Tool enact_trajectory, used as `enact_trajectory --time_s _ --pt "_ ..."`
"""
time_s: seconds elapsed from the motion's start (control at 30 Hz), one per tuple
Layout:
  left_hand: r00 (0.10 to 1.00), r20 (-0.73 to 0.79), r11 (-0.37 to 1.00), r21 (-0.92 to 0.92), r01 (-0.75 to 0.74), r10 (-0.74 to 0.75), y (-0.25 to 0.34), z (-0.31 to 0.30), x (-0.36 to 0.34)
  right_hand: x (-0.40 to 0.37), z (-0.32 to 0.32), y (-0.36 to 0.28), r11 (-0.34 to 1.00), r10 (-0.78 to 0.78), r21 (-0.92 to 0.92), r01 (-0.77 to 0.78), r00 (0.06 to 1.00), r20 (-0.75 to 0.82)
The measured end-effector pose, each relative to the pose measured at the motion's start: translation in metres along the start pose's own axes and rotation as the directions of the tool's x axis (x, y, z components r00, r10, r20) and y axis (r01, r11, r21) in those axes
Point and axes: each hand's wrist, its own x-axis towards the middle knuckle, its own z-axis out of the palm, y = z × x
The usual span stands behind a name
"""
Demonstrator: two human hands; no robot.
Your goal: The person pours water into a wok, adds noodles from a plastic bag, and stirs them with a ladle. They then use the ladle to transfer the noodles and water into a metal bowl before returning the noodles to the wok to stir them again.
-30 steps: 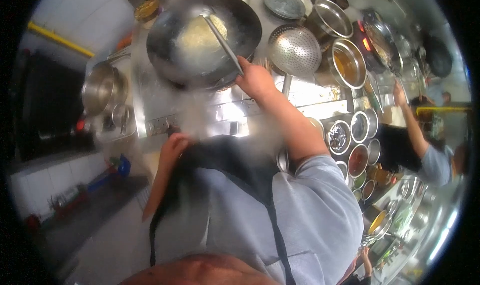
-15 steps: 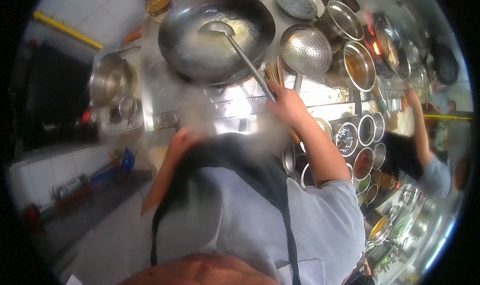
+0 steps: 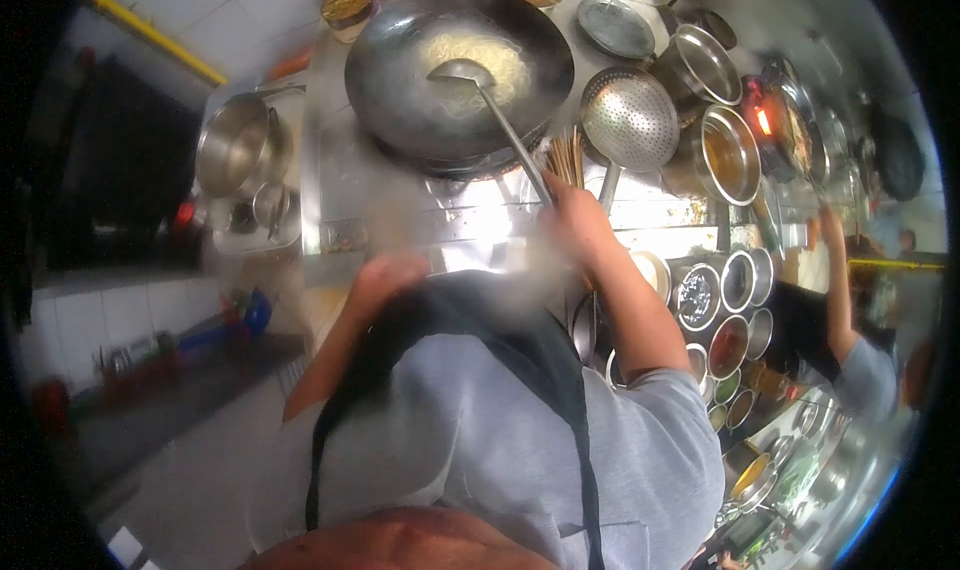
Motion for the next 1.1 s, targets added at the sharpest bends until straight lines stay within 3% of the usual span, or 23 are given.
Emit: enact_trajectory --time_s 0.1,0.17,0.3,0.37,0.5,0.57,0.6,0.67,0.77,0.83,0.87,0.9,0.93,0.97,1.0,1.07,1.1 --pt "1.0 -0.026 0.999 -0.05 0.0 -0.002 -0.008 -0.002 -0.003 0.018 0.001 -0.002 0.998 -0.023 -0.052 0.022 0.999 -0.028" --pt "0.994 -0.028 0.994 0.029 -0.108 0.109 -0.016 -0.004 -0.006 0.029 -0.002 -0.002 0.992 -0.029 -0.12 0.025 0.999 -0.035" --pt "0.982 -0.047 0.979 0.099 -0.179 0.185 -0.022 -0.004 -0.01 0.046 -0.003 -0.003 0.987 -0.055 -0.156 0.045 0.997 -0.063" --pt "0.973 -0.067 0.966 0.154 -0.209 0.221 -0.023 -0.002 -0.012 0.054 -0.001 -0.004 0.942 -0.058 -0.334 0.025 0.994 -0.088" --pt "0.985 -0.102 0.99 -0.014 -0.144 0.142 -0.02 -0.001 -0.019 0.035 0.012 0.002 0.936 -0.251 -0.285 0.207 0.96 -0.127" --pt "0.992 -0.117 0.999 0.036 -0.034 0.038 -0.015 -0.003 -0.022 0.016 0.013 -0.009 0.926 -0.37 0.101 0.365 0.928 0.037" --pt "0.994 -0.104 0.998 0.05 -0.034 0.04 -0.014 -0.005 -0.023 0.009 0.015 -0.02 0.927 -0.363 0.109 0.358 0.932 0.023" --pt "0.988 -0.143 0.998 0.04 0.056 -0.05 -0.018 -0.009 -0.029 -0.006 0.026 -0.043 0.909 -0.408 0.036 0.415 0.87 0.276" --pt "0.999 0.038 0.964 0.266 -0.016 0.007 -0.029 -0.029 -0.029 -0.006 0.081 -0.038 0.877 -0.458 -0.013 0.48 0.845 0.275" --pt "0.991 0.133 0.992 0.13 0.0 -0.017 -0.038 -0.028 -0.033 0.016 0.16 -0.006 0.872 -0.438 -0.122 0.473 0.868 0.234" --pt "0.97 0.236 0.991 0.132 0.028 -0.059 -0.043 -0.03 -0.028 0.021 0.183 -0.008 0.905 -0.325 -0.186 0.382 0.905 0.276" --pt "0.942 0.327 0.997 0.048 0.062 -0.075 -0.062 -0.035 -0.023 0.019 0.209 -0.006 0.928 -0.35 -0.092 0.362 0.928 0.127" --pt "0.889 0.436 0.989 0.102 0.109 -0.143 -0.062 -0.035 -0.013 0.006 0.21 -0.015 0.951 -0.299 -0.068 0.301 0.953 0.048" --pt "0.823 0.513 0.963 0.033 0.266 -0.244 -0.063 -0.035 -0.007 0.011 0.235 -0.015 0.97 -0.239 -0.048 0.239 0.971 0.021" --pt "0.711 0.615 0.939 0.184 0.291 -0.341 -0.096 -0.048 0.02 0.017 0.257 -0.014 0.966 -0.245 -0.056 0.253 0.961 0.125" --pt "0.665 0.697 0.963 0.219 0.158 -0.268 -0.06 -0.016 0.015 -0.022 0.247 -0.024 0.947 -0.278 -0.171 0.271 0.96 -0.018" --pt "0.575 0.758 0.95 0.279 0.141 -0.308 -0.04 0.004 0.005 -0.054 0.223 -0.024 0.931 -0.339 -0.164 0.326 0.939 -0.058"
